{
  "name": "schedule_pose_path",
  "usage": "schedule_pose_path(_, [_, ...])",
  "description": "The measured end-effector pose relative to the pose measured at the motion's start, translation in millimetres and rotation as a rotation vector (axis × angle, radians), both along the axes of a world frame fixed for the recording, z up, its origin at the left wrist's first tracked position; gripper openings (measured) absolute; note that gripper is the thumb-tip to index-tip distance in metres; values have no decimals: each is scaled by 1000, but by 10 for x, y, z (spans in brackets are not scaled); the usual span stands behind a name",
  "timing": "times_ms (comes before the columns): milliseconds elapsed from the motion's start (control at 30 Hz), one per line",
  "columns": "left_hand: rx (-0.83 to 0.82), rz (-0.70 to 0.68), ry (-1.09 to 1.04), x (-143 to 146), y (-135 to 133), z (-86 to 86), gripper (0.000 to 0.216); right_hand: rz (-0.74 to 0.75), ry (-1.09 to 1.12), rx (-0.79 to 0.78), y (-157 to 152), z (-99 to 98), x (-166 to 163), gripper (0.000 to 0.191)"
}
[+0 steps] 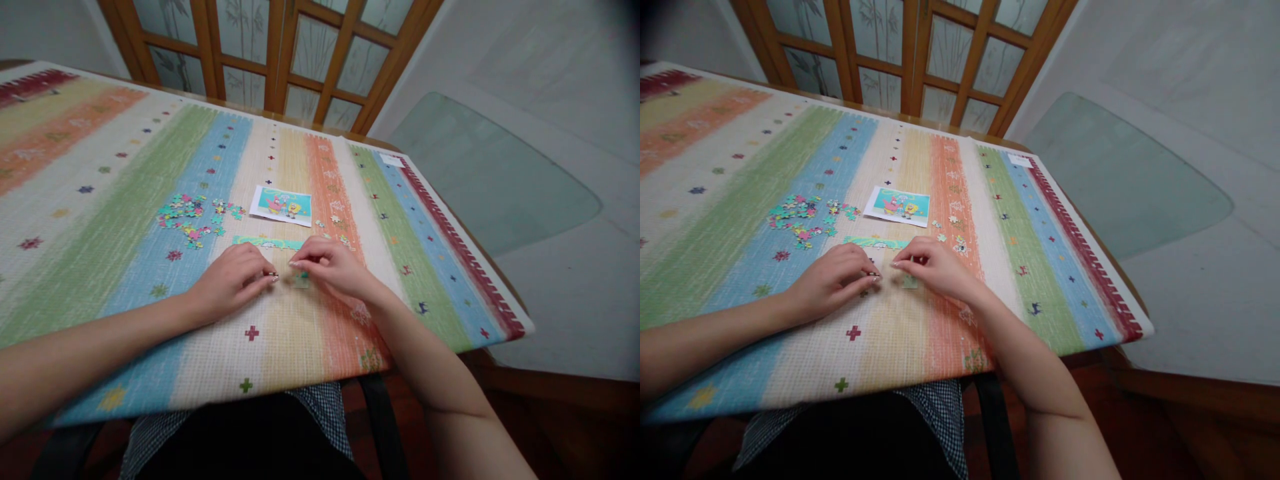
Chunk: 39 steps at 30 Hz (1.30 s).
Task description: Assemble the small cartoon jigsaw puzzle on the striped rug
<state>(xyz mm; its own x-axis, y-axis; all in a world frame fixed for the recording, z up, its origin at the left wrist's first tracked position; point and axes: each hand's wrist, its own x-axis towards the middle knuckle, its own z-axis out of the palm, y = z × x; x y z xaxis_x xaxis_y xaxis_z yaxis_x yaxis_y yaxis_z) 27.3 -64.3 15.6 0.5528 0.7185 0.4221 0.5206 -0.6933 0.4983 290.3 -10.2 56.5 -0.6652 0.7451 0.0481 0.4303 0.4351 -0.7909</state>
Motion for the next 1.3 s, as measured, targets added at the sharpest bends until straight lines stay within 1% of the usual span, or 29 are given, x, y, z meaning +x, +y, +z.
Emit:
schedule_pose_path(33, [-5,12,-13,-14,13,-5,28,-78,-70,56,73,38,128,13])
schedule_pose_path(100, [-2,30,-39,-35,40,-16,24,-279,-279,162,225,90,413,14])
schedule_pose_path(167, [1,41,-61,-42,63,-25,23,-439,-533,169,355,89,670,13])
schedule_pose_path(233, [-6,50,-72,-38,77,-33,25,-498,-664,111,440,49,833,8])
schedule_pose_path(300, [-15,57,-79,-31,82,-37,26,-493,-686,74,481,-2,888,9])
schedule_pose_path(433, [-26,73,-73,-26,76,-29,27,-448,-647,63,497,-55,821,12])
schedule_pose_path(533, [-21,70,-70,-27,71,-15,28,-446,-636,55,493,-57,780,10])
schedule_pose_path(667, [-17,73,-72,-29,72,-12,28,-440,-613,24,502,-67,802,9])
schedule_pose_path(833, [-20,87,-65,-43,78,-32,30,-462,-510,-77,532,-84,866,15])
schedule_pose_path(933, [-31,100,-64,-43,74,-19,31,-462,-374,-216,512,-57,855,23])
schedule_pose_path(1000, [-58,115,-80,-34,68,8,30,-405,-206,-321,472,-28,794,26])
schedule_pose_path(1033, [-81,125,-93,-26,65,27,30,-367,-117,-346,445,-15,743,29])
schedule_pose_path(1133, [-194,163,-136,6,53,95,31,-267,80,-343,340,-1,518,37])
schedule_pose_path(1233, [-327,193,-189,37,44,157,34,-161,184,-409,207,-29,256,38])
schedule_pose_path(1300, [-397,191,-218,49,40,181,36,-92,214,-460,116,-54,112,38])
